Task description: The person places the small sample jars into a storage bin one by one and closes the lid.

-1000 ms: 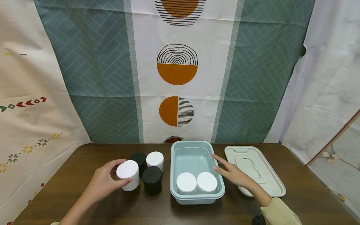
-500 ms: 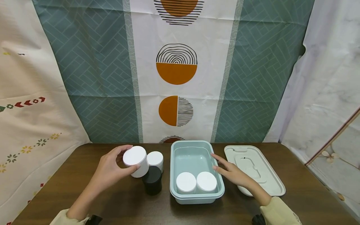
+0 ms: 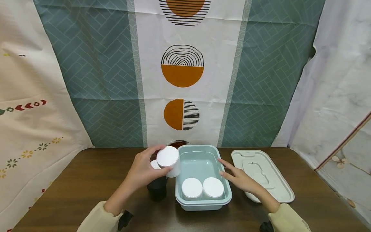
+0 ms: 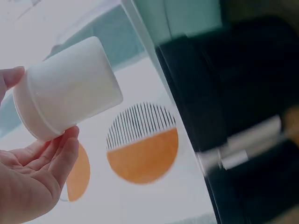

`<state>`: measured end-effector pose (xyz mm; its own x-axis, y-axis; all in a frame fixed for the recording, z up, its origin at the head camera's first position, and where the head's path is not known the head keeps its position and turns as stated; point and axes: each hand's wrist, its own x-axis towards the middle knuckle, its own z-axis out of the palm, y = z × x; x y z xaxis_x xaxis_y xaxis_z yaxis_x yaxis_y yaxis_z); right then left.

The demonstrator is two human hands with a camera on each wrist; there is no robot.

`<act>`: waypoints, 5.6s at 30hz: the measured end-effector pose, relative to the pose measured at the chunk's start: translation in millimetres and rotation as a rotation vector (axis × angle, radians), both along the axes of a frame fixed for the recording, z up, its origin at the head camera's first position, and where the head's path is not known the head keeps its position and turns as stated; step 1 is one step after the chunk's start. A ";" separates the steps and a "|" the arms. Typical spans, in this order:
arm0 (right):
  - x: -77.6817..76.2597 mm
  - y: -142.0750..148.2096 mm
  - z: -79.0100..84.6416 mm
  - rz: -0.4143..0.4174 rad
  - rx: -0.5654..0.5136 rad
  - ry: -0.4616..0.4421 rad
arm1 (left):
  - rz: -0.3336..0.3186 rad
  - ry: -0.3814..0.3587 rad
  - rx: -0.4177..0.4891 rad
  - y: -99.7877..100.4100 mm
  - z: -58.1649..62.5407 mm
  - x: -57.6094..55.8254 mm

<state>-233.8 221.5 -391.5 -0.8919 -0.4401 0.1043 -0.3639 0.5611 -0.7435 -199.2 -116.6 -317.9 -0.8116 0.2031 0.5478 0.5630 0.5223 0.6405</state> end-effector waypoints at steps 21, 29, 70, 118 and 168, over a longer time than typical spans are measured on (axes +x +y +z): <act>-0.8 0.0 -1.7 -0.002 -0.014 -0.033 | -0.155 -0.138 -0.095 85.5 -24.4 -31.1; 1.7 0.1 1.6 -0.003 0.005 -0.028 | -0.157 -0.239 -0.156 98.9 -39.0 -45.2; 1.5 -0.9 1.4 -0.006 0.028 -0.017 | -0.261 -0.386 -0.308 97.4 -40.0 -49.5; 0.2 -0.1 -3.1 -0.024 0.013 -0.021 | 0.163 -0.298 -0.198 -84.4 -53.6 -40.4; 1.1 -0.8 -2.2 -0.035 0.020 -0.020 | 0.215 -0.170 -0.047 -65.3 5.1 -30.5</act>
<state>-232.6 220.7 -393.7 -0.9087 -0.4101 0.0777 -0.3287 0.5885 -0.7387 -229.7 -182.0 -312.8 -0.9183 0.0381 0.3940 0.3224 0.6495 0.6886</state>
